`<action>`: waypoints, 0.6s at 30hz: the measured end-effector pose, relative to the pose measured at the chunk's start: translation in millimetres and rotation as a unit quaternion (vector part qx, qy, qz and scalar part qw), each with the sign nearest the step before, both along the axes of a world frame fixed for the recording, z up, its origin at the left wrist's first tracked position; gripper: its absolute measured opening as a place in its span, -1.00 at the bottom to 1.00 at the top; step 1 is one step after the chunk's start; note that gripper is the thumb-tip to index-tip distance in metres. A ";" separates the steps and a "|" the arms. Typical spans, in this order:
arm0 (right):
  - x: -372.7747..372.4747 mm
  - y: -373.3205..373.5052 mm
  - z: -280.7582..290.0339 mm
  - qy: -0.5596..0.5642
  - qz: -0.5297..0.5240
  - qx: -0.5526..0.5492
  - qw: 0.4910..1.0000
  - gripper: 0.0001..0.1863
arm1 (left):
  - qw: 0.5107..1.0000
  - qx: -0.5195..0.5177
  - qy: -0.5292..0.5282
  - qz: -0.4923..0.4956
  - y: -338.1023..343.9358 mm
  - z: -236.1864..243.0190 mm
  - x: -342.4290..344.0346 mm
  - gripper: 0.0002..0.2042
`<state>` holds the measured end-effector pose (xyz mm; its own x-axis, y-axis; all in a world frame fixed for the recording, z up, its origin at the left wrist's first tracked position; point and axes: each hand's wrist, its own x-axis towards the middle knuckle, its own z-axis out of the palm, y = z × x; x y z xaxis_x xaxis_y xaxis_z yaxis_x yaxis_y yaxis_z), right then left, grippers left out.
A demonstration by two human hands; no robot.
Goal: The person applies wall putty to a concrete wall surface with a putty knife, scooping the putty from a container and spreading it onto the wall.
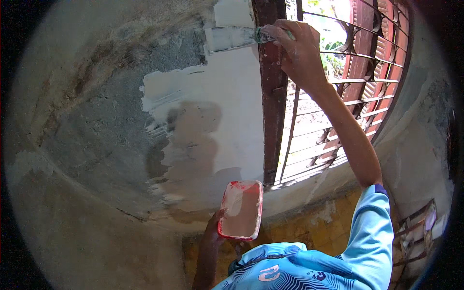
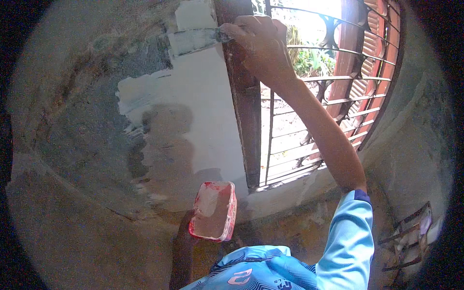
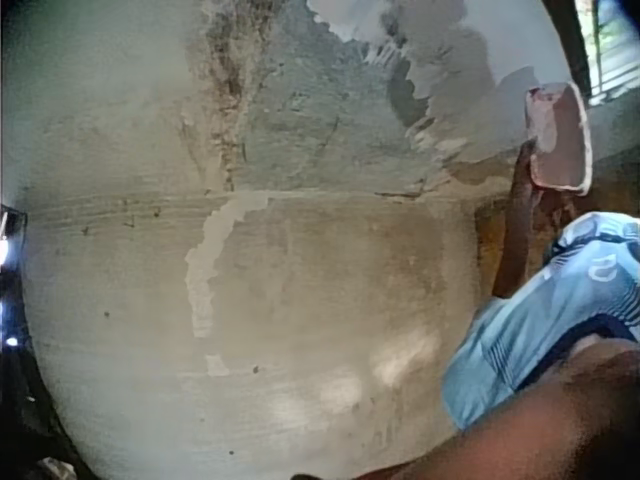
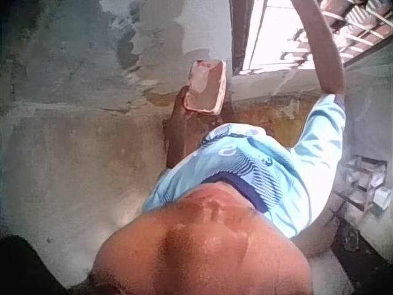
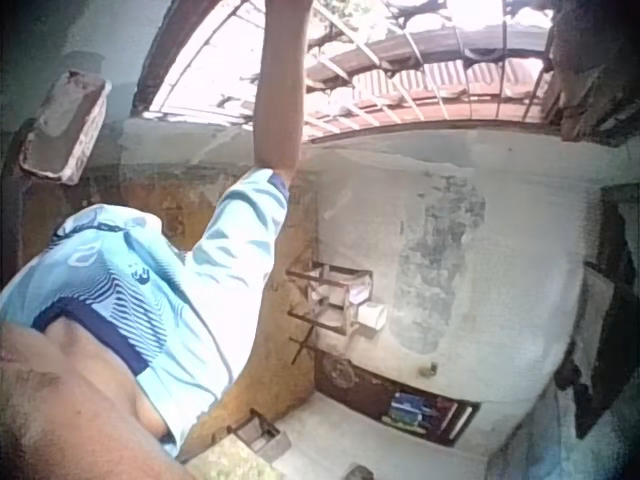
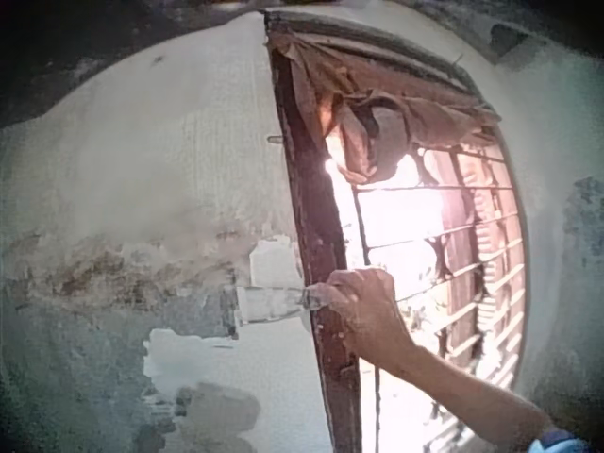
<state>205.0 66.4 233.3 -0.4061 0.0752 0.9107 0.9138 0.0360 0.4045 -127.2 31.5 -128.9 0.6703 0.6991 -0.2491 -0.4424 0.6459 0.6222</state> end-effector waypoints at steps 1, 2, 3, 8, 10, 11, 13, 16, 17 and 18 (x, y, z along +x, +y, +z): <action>2.2 2.4 -4.7 0.008 -0.009 -0.005 1.000 -0.46 | 1.000 -0.002 -0.001 -0.004 -2.5 8.9 1.5 -0.42; 22.6 12.5 -6.6 -0.005 0.010 0.016 1.000 -0.45 | 0.999 0.009 0.038 0.006 -8.2 27.1 1.4 -0.43; 43.0 13.6 -13.5 -0.005 0.010 0.015 1.000 -0.45 | 0.997 0.020 0.076 0.017 -10.8 36.3 1.3 -0.44; 80.0 -18.3 -21.0 0.038 -0.026 0.107 0.993 -0.53 | 0.998 0.021 0.050 0.011 -9.1 29.7 -8.7 -0.46; 56.0 -17.1 -19.0 0.040 0.024 0.086 0.995 -0.53 | 0.999 0.013 0.044 0.020 -4.0 14.0 -9.7 -0.47; 42.4 -15.2 -17.1 0.041 0.071 0.067 0.994 -0.52 | 1.000 0.009 0.022 0.016 1.2 -3.6 -9.3 -0.47; 16.7 0.8 -16.0 0.029 0.015 0.048 0.998 -0.66 | 1.000 0.001 0.001 0.013 2.1 -11.3 -10.6 -0.47; -17.2 0.8 -15.3 0.006 -0.007 -0.007 1.000 -0.64 | 1.000 0.016 0.024 0.007 -1.4 10.5 -5.5 -0.48; -19.3 4.7 -17.8 -0.004 -0.019 0.019 1.000 -0.65 | 1.000 0.010 0.013 -0.009 -1.1 10.1 -4.9 -0.49; -19.9 7.3 -20.0 -0.014 -0.031 0.044 0.998 -0.66 | 1.000 0.003 0.002 -0.024 -0.7 10.1 -4.8 -0.50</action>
<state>185.1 73.7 213.3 -0.4278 0.0216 0.9036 0.9018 -0.0572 0.4283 -132.0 30.8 -118.8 0.7025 0.6674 -0.2470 -0.4088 0.6625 0.6277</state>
